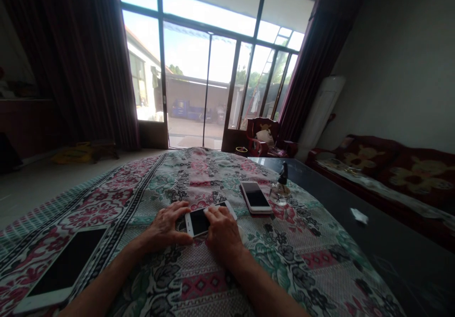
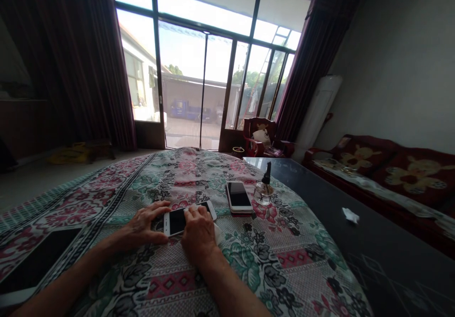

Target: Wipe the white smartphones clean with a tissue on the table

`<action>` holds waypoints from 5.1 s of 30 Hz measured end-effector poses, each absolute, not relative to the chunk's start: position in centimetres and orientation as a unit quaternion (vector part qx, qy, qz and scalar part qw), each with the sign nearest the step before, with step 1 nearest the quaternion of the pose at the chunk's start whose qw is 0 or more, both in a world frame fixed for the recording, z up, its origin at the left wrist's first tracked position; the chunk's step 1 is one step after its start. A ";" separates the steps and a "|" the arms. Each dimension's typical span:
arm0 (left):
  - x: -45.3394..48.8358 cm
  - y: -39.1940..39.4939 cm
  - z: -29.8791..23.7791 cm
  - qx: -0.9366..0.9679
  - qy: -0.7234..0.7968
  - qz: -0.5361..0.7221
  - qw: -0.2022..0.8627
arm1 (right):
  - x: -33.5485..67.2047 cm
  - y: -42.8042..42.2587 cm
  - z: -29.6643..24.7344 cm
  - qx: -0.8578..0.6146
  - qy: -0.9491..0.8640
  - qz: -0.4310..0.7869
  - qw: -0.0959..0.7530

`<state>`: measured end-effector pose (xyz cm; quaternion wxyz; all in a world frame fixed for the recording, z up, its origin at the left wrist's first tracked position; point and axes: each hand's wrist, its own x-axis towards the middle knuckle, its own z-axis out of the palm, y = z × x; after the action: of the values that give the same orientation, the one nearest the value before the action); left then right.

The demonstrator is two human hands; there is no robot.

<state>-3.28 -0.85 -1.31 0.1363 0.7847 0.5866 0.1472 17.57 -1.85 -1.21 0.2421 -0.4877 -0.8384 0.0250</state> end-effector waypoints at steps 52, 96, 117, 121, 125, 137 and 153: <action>-2.9 -1.6 -1.3 0.785 0.573 0.197 0.126 | 20.0 0.4 -1.8 -0.558 -0.785 -0.004 0.268; -3.0 -2.7 -2.2 0.771 0.579 0.225 0.140 | 19.5 -1.0 -0.9 -0.445 -0.853 0.024 0.272; -2.8 -4.9 -2.4 0.751 0.600 0.252 0.111 | 16.3 -4.8 -0.5 -0.322 -0.911 0.076 0.246; -2.5 -5.2 -2.6 0.748 0.604 0.252 0.110 | 16.8 -4.8 -0.9 -0.309 -0.913 0.083 0.254; -2.5 -5.1 -3.0 0.749 0.605 0.250 0.109 | 17.0 -4.7 -1.0 -0.295 -0.916 0.087 0.256; -1.9 -6.0 -2.4 0.739 0.618 0.240 0.120 | 17.4 -4.5 -1.0 -0.279 -0.917 0.110 0.263; -1.9 -6.2 -2.4 0.736 0.619 0.248 0.116 | 20.0 -1.9 -0.8 -0.405 -0.861 0.089 0.295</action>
<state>-1.90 -6.17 -2.37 0.1160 0.7362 0.6189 0.2479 19.96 -1.91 -0.82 0.2947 -0.4051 -0.8608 0.0893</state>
